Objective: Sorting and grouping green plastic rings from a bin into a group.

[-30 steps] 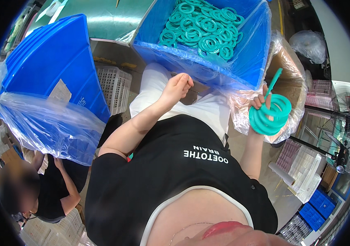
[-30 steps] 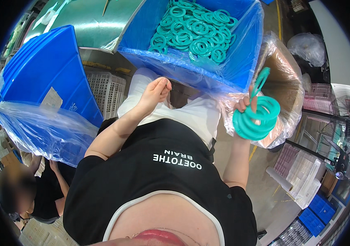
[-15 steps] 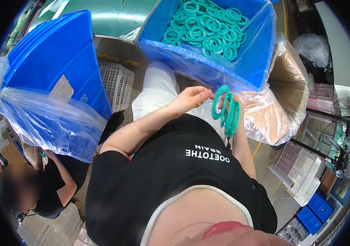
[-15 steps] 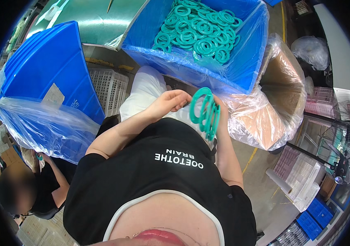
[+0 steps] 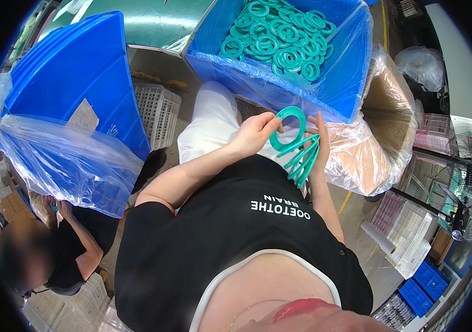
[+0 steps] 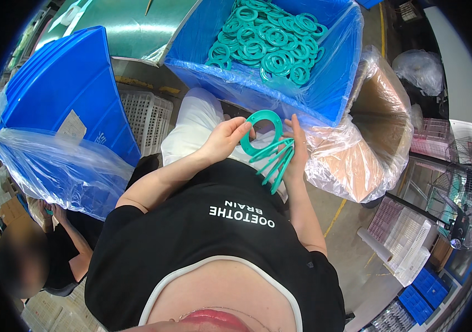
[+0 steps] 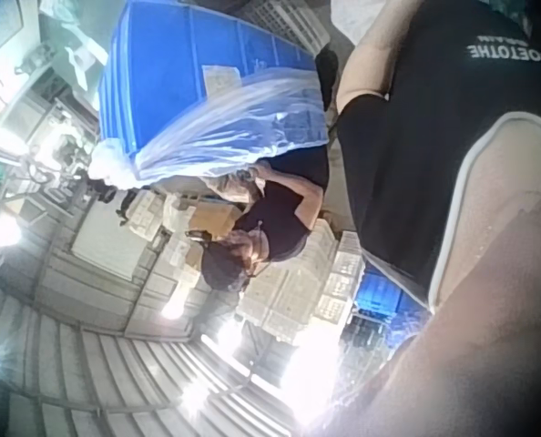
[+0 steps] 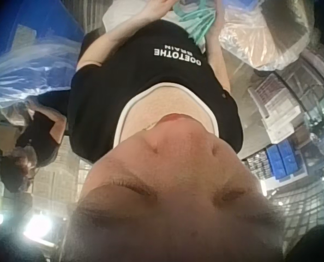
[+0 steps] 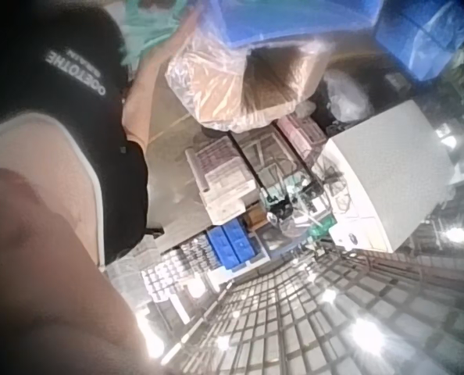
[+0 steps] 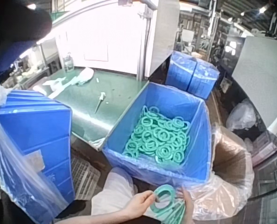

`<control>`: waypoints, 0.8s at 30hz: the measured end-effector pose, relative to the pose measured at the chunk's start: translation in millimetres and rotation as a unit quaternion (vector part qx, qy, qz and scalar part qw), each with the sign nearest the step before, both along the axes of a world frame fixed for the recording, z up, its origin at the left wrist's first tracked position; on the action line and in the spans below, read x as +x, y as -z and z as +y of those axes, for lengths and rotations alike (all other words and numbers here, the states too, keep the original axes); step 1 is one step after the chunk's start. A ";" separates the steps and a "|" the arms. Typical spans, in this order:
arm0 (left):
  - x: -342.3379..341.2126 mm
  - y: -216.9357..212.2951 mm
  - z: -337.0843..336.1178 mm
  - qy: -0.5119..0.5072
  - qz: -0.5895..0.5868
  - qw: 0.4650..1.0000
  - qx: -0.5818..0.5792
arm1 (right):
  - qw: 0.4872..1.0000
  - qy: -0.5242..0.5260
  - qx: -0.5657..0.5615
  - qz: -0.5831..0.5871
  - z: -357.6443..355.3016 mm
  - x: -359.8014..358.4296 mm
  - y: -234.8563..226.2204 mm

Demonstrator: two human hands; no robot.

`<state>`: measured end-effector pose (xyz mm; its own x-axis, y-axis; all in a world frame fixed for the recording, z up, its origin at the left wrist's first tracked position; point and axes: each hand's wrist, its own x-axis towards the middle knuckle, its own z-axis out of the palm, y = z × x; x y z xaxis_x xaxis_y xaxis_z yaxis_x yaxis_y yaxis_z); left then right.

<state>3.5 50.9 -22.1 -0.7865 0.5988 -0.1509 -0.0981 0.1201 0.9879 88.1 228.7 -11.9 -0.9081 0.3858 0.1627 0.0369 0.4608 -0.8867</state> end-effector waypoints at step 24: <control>-23.1 -10.3 -7.5 0.204 -0.174 0.962 0.058 | 0.923 -0.187 -0.166 -0.292 18.9 0.4 -34.1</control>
<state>-19.6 43.4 -11.8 -0.3966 0.8758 -0.2751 -0.3929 0.1089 0.9131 88.5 247.7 22.3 -0.8835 -0.0321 -0.4673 0.4464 0.2439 -0.8609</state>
